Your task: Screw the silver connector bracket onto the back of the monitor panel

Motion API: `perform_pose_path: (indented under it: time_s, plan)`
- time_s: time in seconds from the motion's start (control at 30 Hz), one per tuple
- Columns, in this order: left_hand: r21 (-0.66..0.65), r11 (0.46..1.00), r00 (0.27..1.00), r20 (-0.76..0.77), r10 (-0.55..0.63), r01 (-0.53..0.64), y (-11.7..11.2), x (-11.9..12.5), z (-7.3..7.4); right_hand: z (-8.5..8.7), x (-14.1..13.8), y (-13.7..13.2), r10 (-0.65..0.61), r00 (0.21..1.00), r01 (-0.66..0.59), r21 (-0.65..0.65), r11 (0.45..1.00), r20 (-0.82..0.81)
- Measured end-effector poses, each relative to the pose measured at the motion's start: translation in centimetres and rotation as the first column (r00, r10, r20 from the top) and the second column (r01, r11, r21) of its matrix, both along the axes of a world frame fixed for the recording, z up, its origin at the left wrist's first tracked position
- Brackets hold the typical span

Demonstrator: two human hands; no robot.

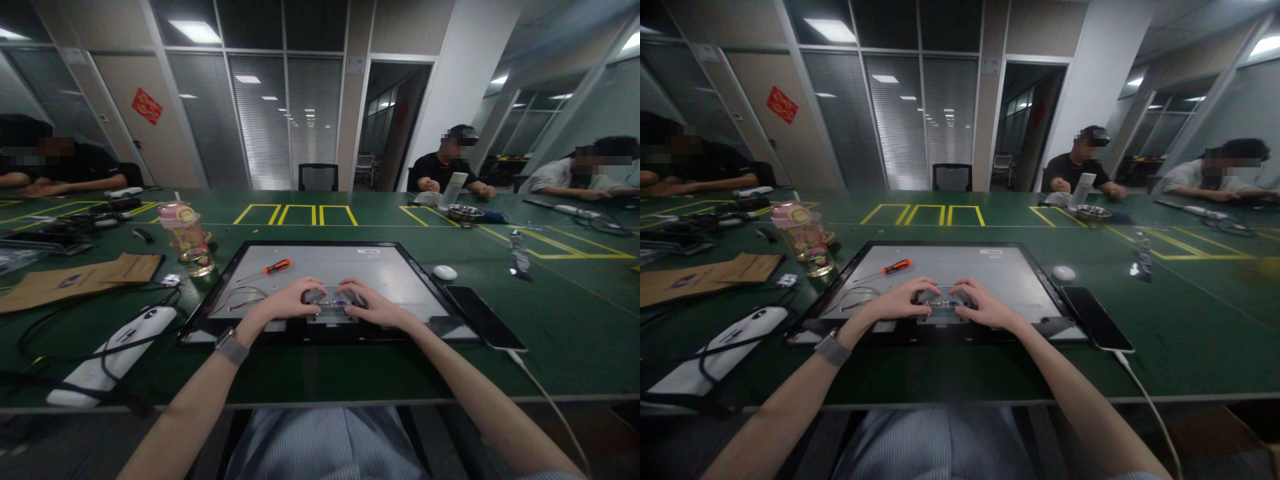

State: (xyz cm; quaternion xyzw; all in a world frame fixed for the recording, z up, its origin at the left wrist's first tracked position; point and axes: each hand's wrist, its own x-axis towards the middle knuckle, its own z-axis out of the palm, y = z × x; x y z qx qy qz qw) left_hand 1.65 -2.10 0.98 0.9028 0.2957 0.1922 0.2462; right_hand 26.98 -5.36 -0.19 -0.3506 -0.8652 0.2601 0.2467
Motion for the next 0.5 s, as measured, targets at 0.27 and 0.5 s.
perform_pose_path:
  time_s: [0.27,0.5]
  plan:
    - [0.355,0.841,0.904,0.026,0.427,-0.408,3.2,-2.0,-0.6,-0.2,-0.2,0.3,-0.031,0.997,0.034,0.041,0.999,-0.075]
    - [0.468,0.705,0.738,-0.15,0.658,-0.534,5.4,-4.8,-3.0,-1.4,-0.1,1.3,-0.1,0.988,0.11,0.078,0.991,-0.121]
